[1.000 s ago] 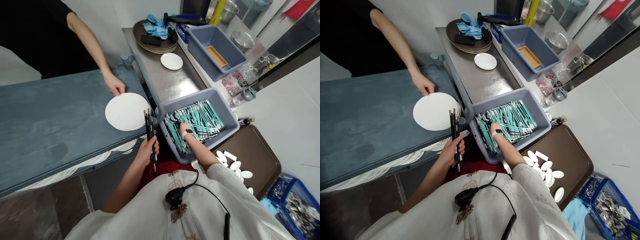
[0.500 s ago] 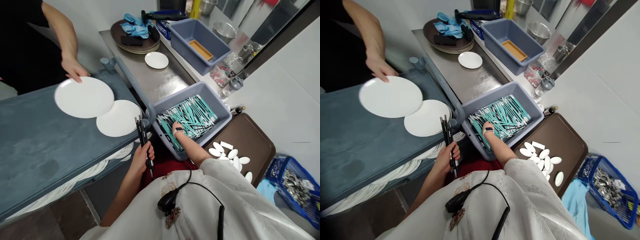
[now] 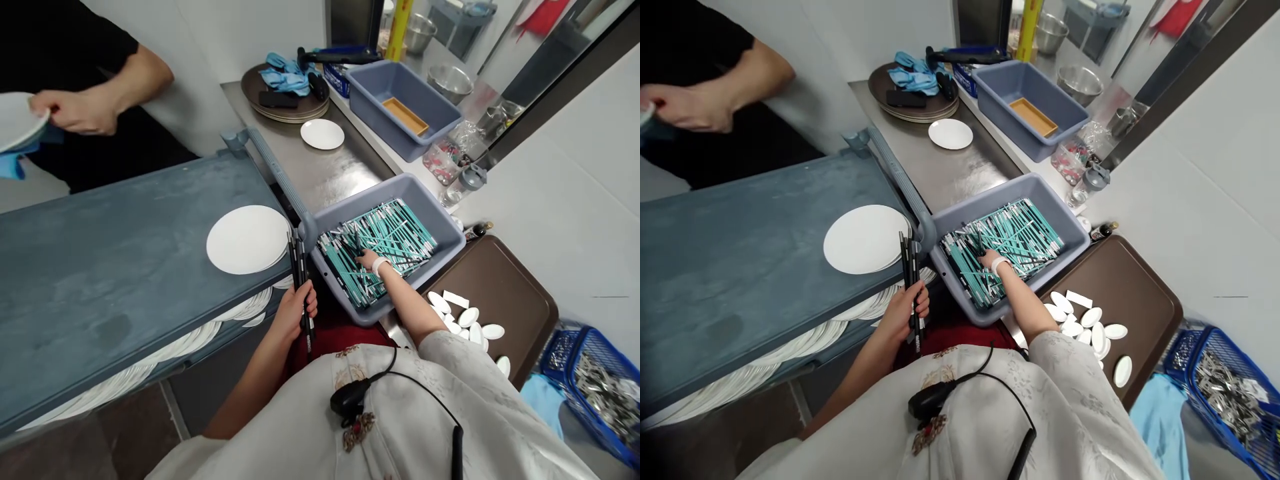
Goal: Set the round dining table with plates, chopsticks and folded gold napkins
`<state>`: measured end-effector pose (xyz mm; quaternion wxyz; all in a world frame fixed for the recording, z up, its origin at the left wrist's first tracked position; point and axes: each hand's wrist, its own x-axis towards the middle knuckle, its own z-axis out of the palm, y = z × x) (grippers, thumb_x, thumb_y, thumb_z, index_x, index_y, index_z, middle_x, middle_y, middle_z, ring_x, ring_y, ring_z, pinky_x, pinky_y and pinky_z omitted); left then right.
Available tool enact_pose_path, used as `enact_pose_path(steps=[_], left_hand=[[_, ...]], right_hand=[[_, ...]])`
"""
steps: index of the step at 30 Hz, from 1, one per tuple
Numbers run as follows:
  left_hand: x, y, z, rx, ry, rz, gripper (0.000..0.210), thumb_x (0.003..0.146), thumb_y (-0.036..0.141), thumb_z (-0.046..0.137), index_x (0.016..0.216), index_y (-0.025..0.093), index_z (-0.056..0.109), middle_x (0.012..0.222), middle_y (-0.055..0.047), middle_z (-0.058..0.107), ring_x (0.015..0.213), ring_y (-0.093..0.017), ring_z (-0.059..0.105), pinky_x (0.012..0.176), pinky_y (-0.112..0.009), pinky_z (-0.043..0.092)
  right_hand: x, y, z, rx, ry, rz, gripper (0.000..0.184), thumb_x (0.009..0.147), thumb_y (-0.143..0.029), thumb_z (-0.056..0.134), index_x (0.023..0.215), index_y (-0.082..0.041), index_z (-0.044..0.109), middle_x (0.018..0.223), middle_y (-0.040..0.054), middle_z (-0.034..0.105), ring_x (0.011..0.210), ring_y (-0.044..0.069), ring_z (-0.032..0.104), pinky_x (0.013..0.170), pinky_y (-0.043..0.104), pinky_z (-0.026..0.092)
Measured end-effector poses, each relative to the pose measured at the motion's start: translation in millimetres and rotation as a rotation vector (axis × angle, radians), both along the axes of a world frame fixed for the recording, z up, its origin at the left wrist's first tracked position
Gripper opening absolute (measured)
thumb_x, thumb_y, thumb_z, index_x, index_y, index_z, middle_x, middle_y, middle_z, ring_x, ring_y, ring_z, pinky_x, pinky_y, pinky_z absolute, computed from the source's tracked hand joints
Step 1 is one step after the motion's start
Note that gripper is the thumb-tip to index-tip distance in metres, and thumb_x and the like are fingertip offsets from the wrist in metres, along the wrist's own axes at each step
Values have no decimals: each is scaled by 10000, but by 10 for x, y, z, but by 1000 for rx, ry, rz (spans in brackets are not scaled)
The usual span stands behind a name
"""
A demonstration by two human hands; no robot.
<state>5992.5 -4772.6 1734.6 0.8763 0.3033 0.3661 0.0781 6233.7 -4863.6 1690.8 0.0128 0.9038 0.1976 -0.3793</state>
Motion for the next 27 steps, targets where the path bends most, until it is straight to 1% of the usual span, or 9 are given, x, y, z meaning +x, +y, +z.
enact_pose_path(steps=[2,4,6,9,11,13,17,23,27], left_hand=[[51,6,1,9,-19,-1,557,606,529,813,757,202,388,512,129,404,369,-15,323,337,-128,274],[108,8,13,21,-50,-4,568,609,546,809,751,203,380,508,132,398,356,-10,301,330,-125,260],[168,4,37,32,-78,-22,578,622,577,797,741,202,374,502,133,389,345,-7,281,322,-124,244],[266,-3,86,38,-107,-53,593,627,622,783,740,199,382,494,136,372,333,-4,263,315,-122,220],[342,2,127,39,-139,-54,586,624,623,787,765,196,411,493,138,365,331,-4,263,317,-123,214],[422,18,184,52,-182,-35,565,634,606,791,819,191,456,495,139,365,330,-7,267,320,-126,213],[562,85,366,87,-277,-7,551,652,579,793,905,185,502,511,129,401,334,-12,283,323,-134,223],[672,167,718,82,-438,-19,502,652,464,827,935,193,513,569,112,450,374,-12,329,356,-142,281],[711,172,815,149,-482,-4,396,697,389,785,934,203,527,577,103,457,383,-23,343,369,-157,303]], right_hand=[[0,-34,126,226,117,-153,290,983,-310,442,1206,-151,537,910,71,718,764,130,685,673,227,559],[-12,-42,275,540,318,-408,189,984,-313,453,1079,-167,526,775,17,678,679,108,658,666,230,560],[-36,-33,438,828,527,-634,165,955,-348,522,934,-185,502,620,-49,573,562,90,592,634,236,556],[-105,-25,669,1051,707,-711,282,885,-424,636,831,-201,471,501,-122,385,400,46,378,444,160,424],[-185,-36,794,1120,808,-699,350,844,-470,681,810,-205,456,488,-136,331,366,30,256,360,130,266],[-292,-61,898,1145,915,-687,375,856,-517,654,811,-210,446,484,-138,312,357,28,202,346,129,184],[-539,-127,1084,1172,1075,-659,312,934,-495,551,843,-214,454,496,-124,321,354,37,190,343,136,173],[-770,-210,1331,1191,1076,-664,264,946,-472,542,897,-221,473,555,-116,352,344,31,190,309,137,170],[-824,-271,1430,1189,1102,-618,282,917,-490,579,907,-223,489,550,-122,366,323,26,194,278,137,179]])
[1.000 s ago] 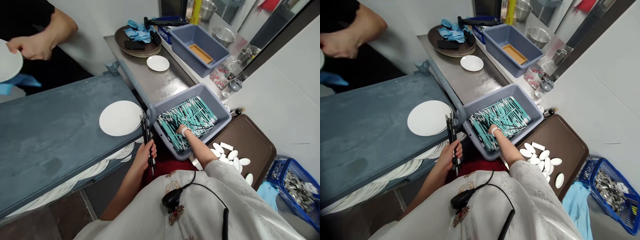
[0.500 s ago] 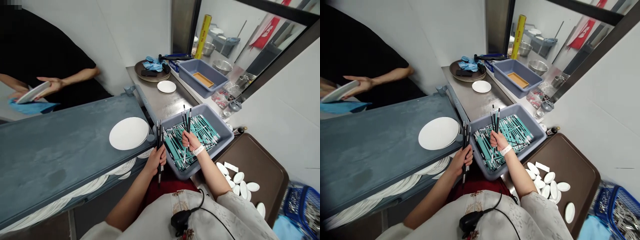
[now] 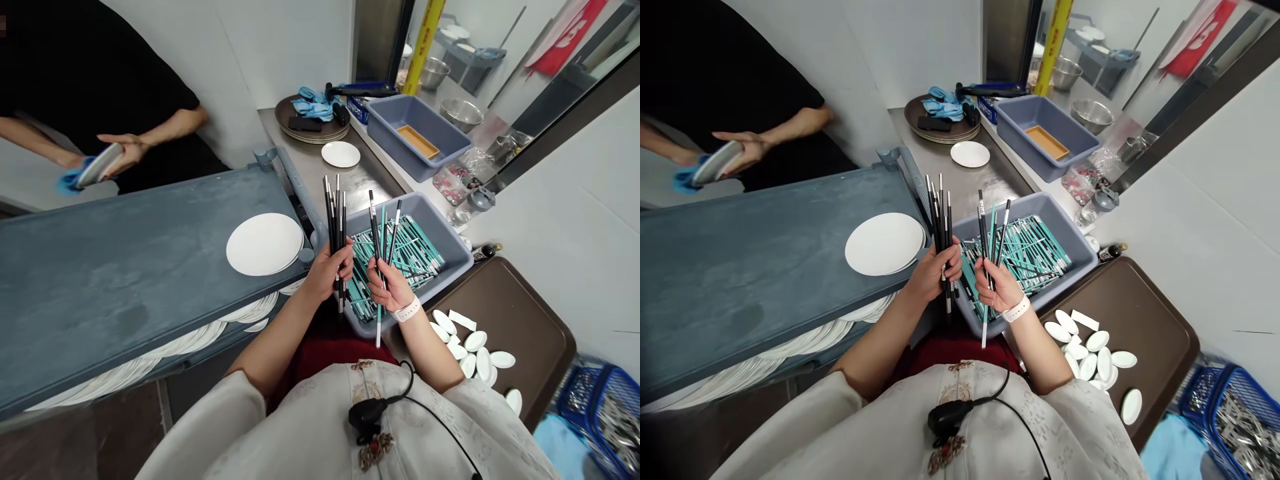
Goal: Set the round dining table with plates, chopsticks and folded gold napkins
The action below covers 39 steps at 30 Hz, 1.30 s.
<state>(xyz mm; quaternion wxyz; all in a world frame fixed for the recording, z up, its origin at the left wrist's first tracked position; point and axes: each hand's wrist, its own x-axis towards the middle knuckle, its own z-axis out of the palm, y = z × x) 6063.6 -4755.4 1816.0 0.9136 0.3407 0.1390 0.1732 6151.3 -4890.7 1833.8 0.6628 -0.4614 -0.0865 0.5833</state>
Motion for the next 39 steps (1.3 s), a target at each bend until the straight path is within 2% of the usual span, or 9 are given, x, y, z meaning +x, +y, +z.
enact_pose_path(steps=[4,8,11,16,20,27,32,36,39], left_hand=[[5,42,-1,234,13,62,261,730,343,748,864,201,575,492,103,406,345,-39,308,351,-187,252],[-8,161,59,528,50,182,242,685,290,798,857,184,665,507,81,443,422,-48,369,435,-200,304],[23,233,128,620,90,237,267,642,266,831,848,171,689,531,73,471,482,-52,397,491,-195,332],[176,115,127,458,127,162,338,612,333,846,817,167,635,594,58,525,487,-56,431,453,-185,341],[279,-100,101,302,146,70,388,613,356,854,710,178,523,556,79,447,434,-42,395,401,-181,344],[324,-186,132,209,174,123,426,645,423,845,741,185,505,531,91,406,392,-22,353,339,-159,275],[311,-92,158,174,141,122,406,672,441,828,800,187,539,501,111,373,348,-8,290,325,-155,227],[315,52,193,72,105,119,394,719,462,781,946,179,626,683,52,552,357,10,278,319,-165,201],[312,188,181,85,109,179,393,731,449,767,991,183,640,831,9,636,366,16,282,326,-180,211]], right_hand=[[-11,-71,75,9,-31,46,304,899,-503,600,908,-215,503,529,-132,383,296,18,217,268,134,216],[-9,-137,153,-8,-97,77,323,885,-509,613,913,-199,528,499,-139,392,274,15,240,260,142,246],[-18,-158,196,-4,-124,89,361,858,-532,634,920,-187,545,478,-140,397,267,20,258,252,150,261],[-85,-105,201,-5,-184,33,396,827,-553,659,908,-181,549,473,-127,425,265,28,279,244,165,276],[-150,-26,167,-41,-303,-45,388,833,-562,642,910,-193,547,471,-118,446,268,41,311,253,180,302],[-173,2,161,-61,-398,-129,429,829,-585,624,962,-181,569,489,-98,497,268,56,348,255,201,320],[-132,-69,205,-69,-389,-82,428,821,-561,657,973,-164,604,511,-76,531,270,59,374,240,200,268],[-98,-144,227,-61,-304,40,401,828,-526,673,974,-156,621,470,-94,473,256,43,314,240,190,224],[-73,-212,225,-71,-254,149,391,827,-515,679,954,-150,626,446,-106,435,252,38,293,243,180,202]])
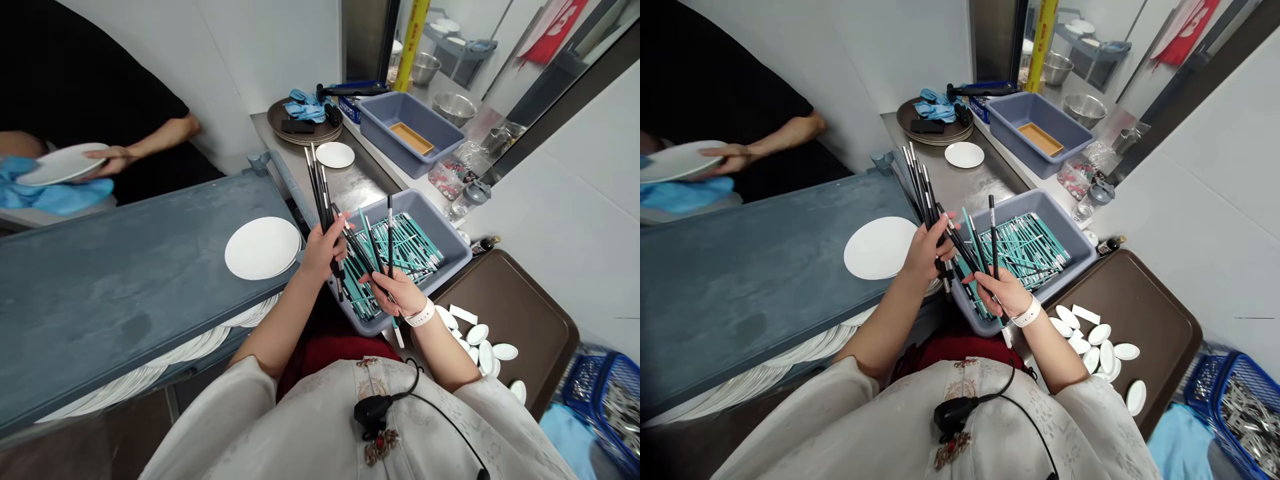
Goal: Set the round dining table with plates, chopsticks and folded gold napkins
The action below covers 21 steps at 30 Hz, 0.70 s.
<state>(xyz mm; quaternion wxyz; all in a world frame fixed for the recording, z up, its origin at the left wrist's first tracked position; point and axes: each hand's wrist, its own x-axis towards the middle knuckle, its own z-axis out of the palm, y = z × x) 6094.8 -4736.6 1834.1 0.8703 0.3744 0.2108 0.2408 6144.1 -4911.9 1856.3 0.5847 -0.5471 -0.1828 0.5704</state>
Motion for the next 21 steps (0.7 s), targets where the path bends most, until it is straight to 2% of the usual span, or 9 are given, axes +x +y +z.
enact_pose_path(steps=[3,5,6,8,10,12,14,16,21], left_hand=[[-80,168,-18,196,7,175,387,736,404,756,1045,203,638,924,-1,661,395,12,316,365,-180,251],[-191,290,10,486,51,249,335,738,347,739,1022,193,650,941,-9,668,452,-12,401,429,-182,323],[-255,348,42,674,82,225,289,743,321,722,989,181,662,938,-17,671,512,-38,470,484,-189,375],[-371,440,137,1078,129,46,200,763,282,671,926,166,680,935,-37,680,696,-115,593,632,-223,456],[-445,491,252,1434,152,-235,179,802,249,595,933,169,688,949,-50,689,854,-174,632,736,-257,472],[-466,497,354,1664,176,-504,201,840,234,537,959,180,689,950,-57,695,875,-194,638,730,-269,462],[-453,471,421,1757,202,-712,199,868,267,529,947,192,695,910,-57,701,814,-197,635,676,-268,441],[-429,429,447,1739,192,-839,189,869,321,562,904,204,707,853,-48,704,749,-189,621,637,-261,415],[-434,326,374,1462,6,-1073,201,844,335,585,821,189,722,721,-6,681,624,-131,575,587,-225,384]], right_hand=[[42,-86,13,-39,35,76,384,817,-504,684,927,-141,624,443,-113,425,250,34,296,243,168,196],[86,-145,51,-75,65,112,383,818,-495,677,915,-128,622,446,-117,421,250,29,291,241,162,200],[110,-170,81,-94,76,129,383,820,-490,672,911,-121,622,447,-118,421,248,26,284,239,159,202],[159,-203,156,-136,78,171,380,823,-475,668,915,-108,628,448,-117,430,247,20,279,237,155,208],[195,-210,237,-171,59,223,369,822,-454,669,924,-101,635,443,-113,439,248,24,298,239,153,222],[213,-198,299,-200,27,283,348,820,-431,672,914,-97,642,433,-108,442,251,33,324,245,155,245],[212,-189,324,-228,19,344,339,819,-423,674,901,-95,648,431,-105,443,254,35,332,252,158,260],[201,-197,313,-253,59,388,355,816,-432,676,913,-92,652,440,-107,437,258,27,316,256,157,254],[187,-297,226,-294,183,475,388,816,-433,681,985,-86,633,455,-116,424,279,20,279,256,155,226]])
